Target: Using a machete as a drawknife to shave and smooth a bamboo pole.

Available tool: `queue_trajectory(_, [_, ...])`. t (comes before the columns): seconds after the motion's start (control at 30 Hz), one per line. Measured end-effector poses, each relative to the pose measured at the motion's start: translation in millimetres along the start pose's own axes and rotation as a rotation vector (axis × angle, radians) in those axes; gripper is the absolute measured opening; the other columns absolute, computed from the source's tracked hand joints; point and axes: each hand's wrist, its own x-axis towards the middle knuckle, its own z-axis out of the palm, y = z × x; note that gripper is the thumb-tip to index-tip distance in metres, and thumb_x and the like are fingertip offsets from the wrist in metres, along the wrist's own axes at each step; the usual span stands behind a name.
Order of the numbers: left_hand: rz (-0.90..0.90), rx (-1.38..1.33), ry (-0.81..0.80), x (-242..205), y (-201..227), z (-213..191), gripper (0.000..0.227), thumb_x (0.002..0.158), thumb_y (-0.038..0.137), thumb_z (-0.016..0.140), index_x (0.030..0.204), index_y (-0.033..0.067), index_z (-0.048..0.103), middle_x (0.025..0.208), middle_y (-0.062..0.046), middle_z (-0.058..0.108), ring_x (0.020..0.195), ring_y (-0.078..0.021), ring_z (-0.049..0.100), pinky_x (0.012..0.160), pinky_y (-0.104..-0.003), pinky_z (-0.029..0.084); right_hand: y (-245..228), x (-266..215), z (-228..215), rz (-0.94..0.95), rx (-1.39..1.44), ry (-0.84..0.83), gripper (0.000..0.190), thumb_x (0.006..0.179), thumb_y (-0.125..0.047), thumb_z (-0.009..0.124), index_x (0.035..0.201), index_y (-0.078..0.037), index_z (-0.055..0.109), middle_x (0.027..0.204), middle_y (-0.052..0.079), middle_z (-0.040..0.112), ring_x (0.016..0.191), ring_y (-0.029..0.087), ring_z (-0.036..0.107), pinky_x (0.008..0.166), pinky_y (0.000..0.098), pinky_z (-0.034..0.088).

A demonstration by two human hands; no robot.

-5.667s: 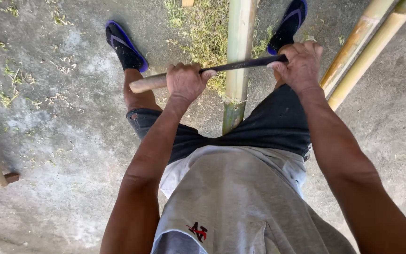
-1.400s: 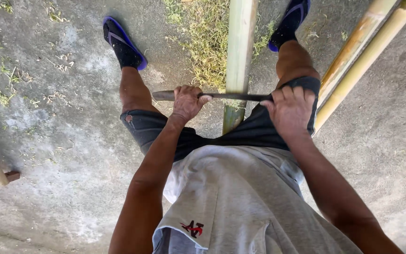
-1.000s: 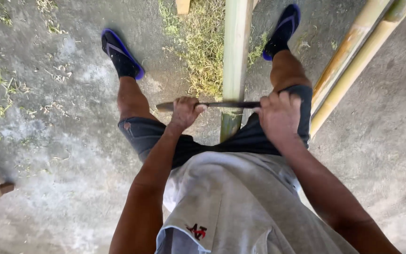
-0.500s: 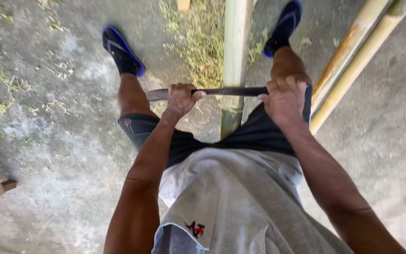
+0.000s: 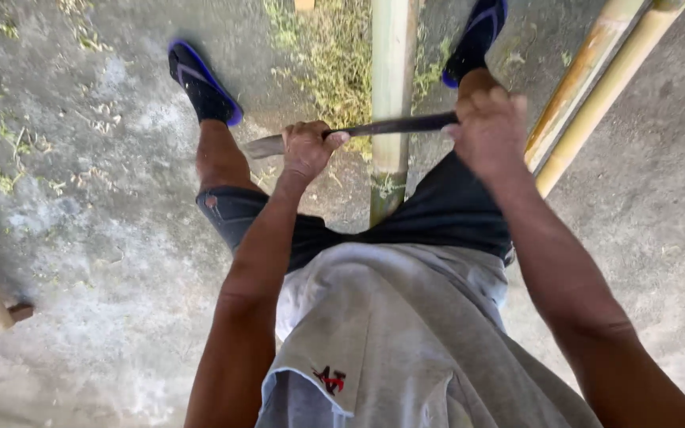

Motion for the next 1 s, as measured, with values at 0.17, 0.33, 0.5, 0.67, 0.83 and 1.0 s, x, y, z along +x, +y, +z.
queue_trajectory(0.17, [0.145, 0.280, 0.414, -31, 4, 20, 0.083, 0.092, 0.082, 0.025, 0.076, 0.0135, 0.069, 0.067, -0.004, 0.059, 0.065, -0.0254, 0.056, 0.086, -0.052, 0.042, 9, -22, 26, -0.011, 0.070, 0.036, 0.031, 0.089, -0.046, 0.076, 0.102, -0.018, 0.075, 0.101, 0.005, 0.066, 0.104, 0.025, 0.056, 0.093, 0.0465, 0.036])
queue_trajectory(0.33, [0.233, 0.247, 0.425, -31, 22, -9, 0.082, 0.097, 0.081, 0.027, 0.080, 0.0153, 0.073, 0.067, -0.005, 0.064, 0.070, -0.0246, 0.058, 0.091, -0.049, 0.039, 24, -16, 39, 0.035, 0.113, 0.009, 0.037, 0.088, -0.048, 0.075, 0.105, -0.016, 0.076, 0.105, 0.006, 0.069, 0.107, 0.028, 0.057, 0.096, 0.0487, 0.036])
queue_trajectory(0.5, [0.151, 0.161, 0.469, -26, 28, -23, 0.075, 0.098, 0.075, 0.035, 0.089, 0.0129, 0.075, 0.071, -0.008, 0.066, 0.068, -0.0274, 0.061, 0.095, -0.050, 0.037, 20, -21, 45, 0.066, 0.093, 0.035, 0.035, 0.099, -0.046, 0.072, 0.113, -0.015, 0.075, 0.111, 0.009, 0.068, 0.111, 0.030, 0.057, 0.097, 0.0497, 0.036])
queue_trajectory(0.67, [0.095, 0.178, 0.188, -61, 38, -17, 0.073, 0.094, 0.075, 0.040, 0.086, 0.0115, 0.076, 0.071, -0.010, 0.068, 0.083, -0.0285, 0.063, 0.096, -0.052, 0.035, 6, -33, 27, 0.087, 0.196, -0.164, 0.036, 0.087, -0.046, 0.073, 0.104, -0.015, 0.076, 0.107, 0.007, 0.068, 0.110, 0.027, 0.056, 0.100, 0.0479, 0.035])
queue_trajectory(0.83, [0.014, 0.280, 0.316, -61, 41, -26, 0.076, 0.097, 0.077, 0.033, 0.095, 0.0147, 0.076, 0.082, -0.010, 0.068, 0.088, -0.0285, 0.065, 0.100, -0.054, 0.034, 9, -10, 22, 0.092, 0.251, -0.224, 0.034, 0.094, -0.047, 0.071, 0.107, -0.016, 0.075, 0.105, 0.008, 0.068, 0.112, 0.027, 0.055, 0.104, 0.0461, 0.034])
queue_trajectory(1.0, [-0.005, 0.245, 0.047, -70, 38, -22, 0.076, 0.094, 0.077, 0.031, 0.096, 0.0157, 0.075, 0.078, -0.008, 0.069, 0.090, -0.0264, 0.063, 0.102, -0.053, 0.032, 18, -19, 55, 0.091, 0.208, -0.288, 0.032, 0.089, -0.044, 0.073, 0.101, -0.015, 0.076, 0.101, 0.010, 0.067, 0.109, 0.029, 0.054, 0.098, 0.0501, 0.032])
